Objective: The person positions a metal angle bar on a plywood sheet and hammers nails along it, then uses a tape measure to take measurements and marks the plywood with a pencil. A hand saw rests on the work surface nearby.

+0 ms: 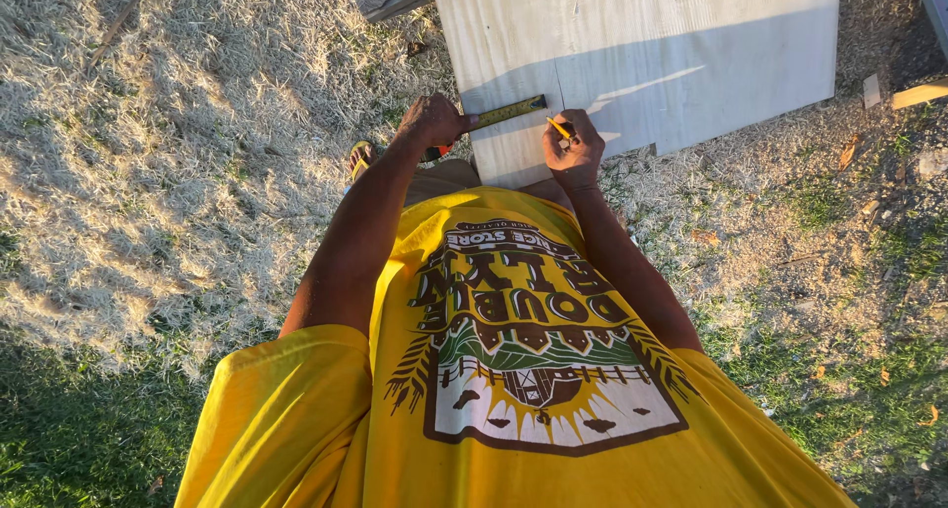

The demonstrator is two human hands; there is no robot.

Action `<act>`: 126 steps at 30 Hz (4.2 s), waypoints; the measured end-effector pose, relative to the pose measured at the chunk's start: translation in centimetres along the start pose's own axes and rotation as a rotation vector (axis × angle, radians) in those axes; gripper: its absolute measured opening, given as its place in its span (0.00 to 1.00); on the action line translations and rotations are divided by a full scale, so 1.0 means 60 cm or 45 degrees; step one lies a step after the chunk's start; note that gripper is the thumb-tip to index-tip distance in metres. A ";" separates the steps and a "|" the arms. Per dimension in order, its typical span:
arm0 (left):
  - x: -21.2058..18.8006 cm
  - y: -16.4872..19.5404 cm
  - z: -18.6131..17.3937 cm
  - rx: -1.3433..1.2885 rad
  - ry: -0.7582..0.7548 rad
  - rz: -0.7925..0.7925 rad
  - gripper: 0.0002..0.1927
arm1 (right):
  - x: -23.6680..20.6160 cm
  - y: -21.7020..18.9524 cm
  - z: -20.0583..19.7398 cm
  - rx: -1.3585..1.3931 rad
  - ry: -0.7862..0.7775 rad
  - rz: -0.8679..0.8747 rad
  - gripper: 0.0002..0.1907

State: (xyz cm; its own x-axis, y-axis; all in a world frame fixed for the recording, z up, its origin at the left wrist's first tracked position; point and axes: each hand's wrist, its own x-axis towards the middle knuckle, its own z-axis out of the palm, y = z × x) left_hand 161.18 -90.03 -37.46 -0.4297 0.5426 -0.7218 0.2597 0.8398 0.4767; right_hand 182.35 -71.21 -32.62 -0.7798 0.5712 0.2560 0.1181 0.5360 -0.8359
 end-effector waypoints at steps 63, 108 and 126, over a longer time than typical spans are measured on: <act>-0.037 0.087 -0.044 -0.006 0.010 -0.214 0.31 | 0.024 0.046 0.031 -0.489 -0.100 -0.196 0.13; -0.054 0.132 -0.065 0.016 0.056 -0.411 0.22 | 0.021 0.051 0.042 -0.390 -0.075 -0.133 0.19; -0.061 0.136 -0.070 0.009 0.064 -0.389 0.22 | 0.024 0.058 0.043 -0.418 -0.098 -0.111 0.18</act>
State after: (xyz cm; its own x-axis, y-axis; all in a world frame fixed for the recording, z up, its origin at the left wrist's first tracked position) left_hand 161.25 -85.25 -28.85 -0.5309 0.2632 -0.8055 0.1177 0.9642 0.2375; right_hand 180.05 -70.13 -36.40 -0.8384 0.4727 0.2714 0.2310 0.7592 -0.6085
